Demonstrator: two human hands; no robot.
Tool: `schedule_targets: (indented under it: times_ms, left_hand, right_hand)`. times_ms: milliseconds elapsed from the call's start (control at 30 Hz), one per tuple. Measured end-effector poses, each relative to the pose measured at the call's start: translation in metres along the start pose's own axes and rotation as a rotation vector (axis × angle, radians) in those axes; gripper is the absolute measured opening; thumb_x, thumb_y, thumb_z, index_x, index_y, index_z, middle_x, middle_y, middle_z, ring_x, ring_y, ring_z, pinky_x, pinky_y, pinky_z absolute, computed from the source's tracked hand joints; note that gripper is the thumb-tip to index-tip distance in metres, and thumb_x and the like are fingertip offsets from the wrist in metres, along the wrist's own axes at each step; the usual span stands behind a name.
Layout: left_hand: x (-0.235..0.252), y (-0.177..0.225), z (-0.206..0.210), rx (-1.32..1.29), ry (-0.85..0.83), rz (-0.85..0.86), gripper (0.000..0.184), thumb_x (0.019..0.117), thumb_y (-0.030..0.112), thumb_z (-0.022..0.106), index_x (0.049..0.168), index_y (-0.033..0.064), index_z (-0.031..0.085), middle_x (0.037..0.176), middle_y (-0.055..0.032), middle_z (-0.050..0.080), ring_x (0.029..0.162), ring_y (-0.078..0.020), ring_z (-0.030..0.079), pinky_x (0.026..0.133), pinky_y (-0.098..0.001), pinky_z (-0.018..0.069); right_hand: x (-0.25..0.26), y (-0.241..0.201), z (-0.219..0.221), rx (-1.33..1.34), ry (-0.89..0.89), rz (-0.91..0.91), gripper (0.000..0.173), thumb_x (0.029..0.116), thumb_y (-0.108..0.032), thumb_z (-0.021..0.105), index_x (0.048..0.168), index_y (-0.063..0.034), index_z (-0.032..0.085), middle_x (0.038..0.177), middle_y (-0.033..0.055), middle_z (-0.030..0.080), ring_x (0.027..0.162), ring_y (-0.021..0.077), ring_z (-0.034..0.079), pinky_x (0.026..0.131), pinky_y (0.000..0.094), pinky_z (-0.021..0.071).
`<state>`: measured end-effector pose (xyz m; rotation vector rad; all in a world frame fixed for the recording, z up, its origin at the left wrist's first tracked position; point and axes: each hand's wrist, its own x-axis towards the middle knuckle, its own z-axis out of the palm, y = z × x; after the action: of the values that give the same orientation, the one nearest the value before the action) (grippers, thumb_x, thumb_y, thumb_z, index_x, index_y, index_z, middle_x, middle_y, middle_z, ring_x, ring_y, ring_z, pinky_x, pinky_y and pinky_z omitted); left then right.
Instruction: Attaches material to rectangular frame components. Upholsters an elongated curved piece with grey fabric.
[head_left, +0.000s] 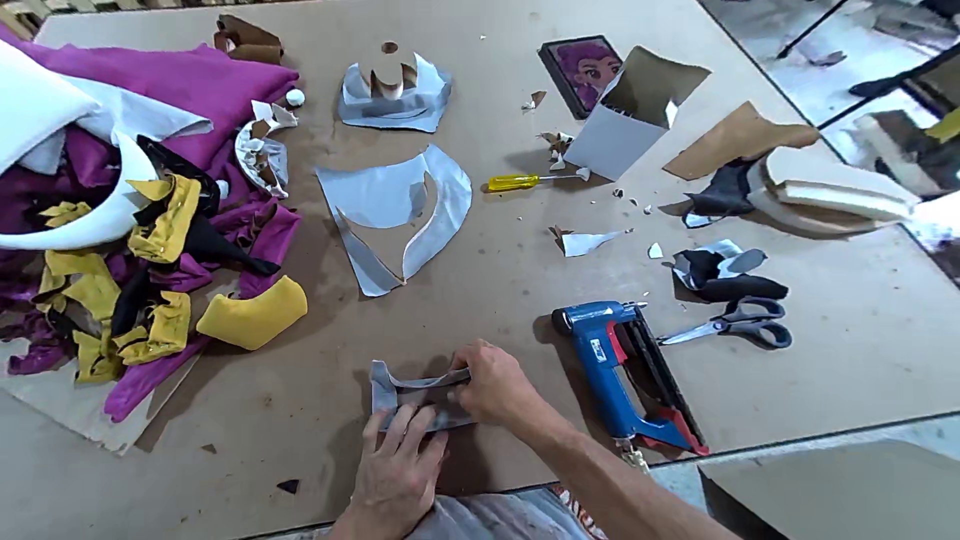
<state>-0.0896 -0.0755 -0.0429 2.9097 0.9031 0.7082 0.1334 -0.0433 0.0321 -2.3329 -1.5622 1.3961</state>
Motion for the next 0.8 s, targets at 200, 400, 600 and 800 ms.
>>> schedule_targets:
  times_ms: [200, 400, 600, 800]
  left_hand:
    - [0.027, -0.007, 0.013, 0.056, 0.073, -0.016, 0.030, 0.0986, 0.034, 0.059, 0.127, 0.0244, 0.061, 0.132, -0.0012, 0.063, 0.128, -0.0197, 0.055, 0.112, -0.0466, 0.0345]
    - [0.049, -0.025, 0.014, -0.196, -0.063, 0.074, 0.013, 0.0927, 0.010, 0.061, 0.086, 0.0168, 0.070, 0.140, -0.0077, 0.064, 0.134, -0.0311, 0.057, 0.112, -0.0632, 0.0403]
    - [0.078, -0.029, 0.002, -0.519, -0.389, -0.134, 0.020, 0.0964, 0.016, 0.056, 0.083, 0.0102, 0.070, 0.110, -0.0031, 0.075, 0.099, -0.0235, 0.068, 0.085, -0.0442, 0.0543]
    - [0.068, -0.037, 0.022, -0.416, -0.196, -0.018, 0.025, 0.0971, 0.018, 0.050, 0.081, 0.0147, 0.068, 0.094, 0.0010, 0.075, 0.084, -0.0192, 0.067, 0.076, -0.0396, 0.0523]
  right_hand:
    - [0.002, 0.001, -0.003, -0.024, 0.003, 0.008, 0.024, 0.0830, -0.017, 0.071, 0.106, -0.0150, 0.073, 0.108, 0.0082, 0.068, 0.102, 0.0265, 0.065, 0.084, 0.0495, 0.0543]
    - [0.001, 0.001, -0.003, 0.002, 0.021, 0.021, 0.020, 0.0825, -0.016, 0.071, 0.103, -0.0150, 0.074, 0.106, 0.0072, 0.068, 0.102, 0.0259, 0.066, 0.085, 0.0500, 0.0542]
    - [-0.002, 0.004, 0.002, 0.082, 0.046, 0.026, 0.018, 0.0844, -0.014, 0.071, 0.101, -0.0149, 0.076, 0.106, 0.0059, 0.069, 0.100, 0.0243, 0.066, 0.085, 0.0492, 0.0549]
    - [0.006, 0.007, 0.001, 0.121, 0.009, 0.015, 0.018, 0.0854, -0.015, 0.067, 0.101, -0.0151, 0.076, 0.105, 0.0059, 0.070, 0.101, 0.0238, 0.066, 0.086, 0.0492, 0.0536]
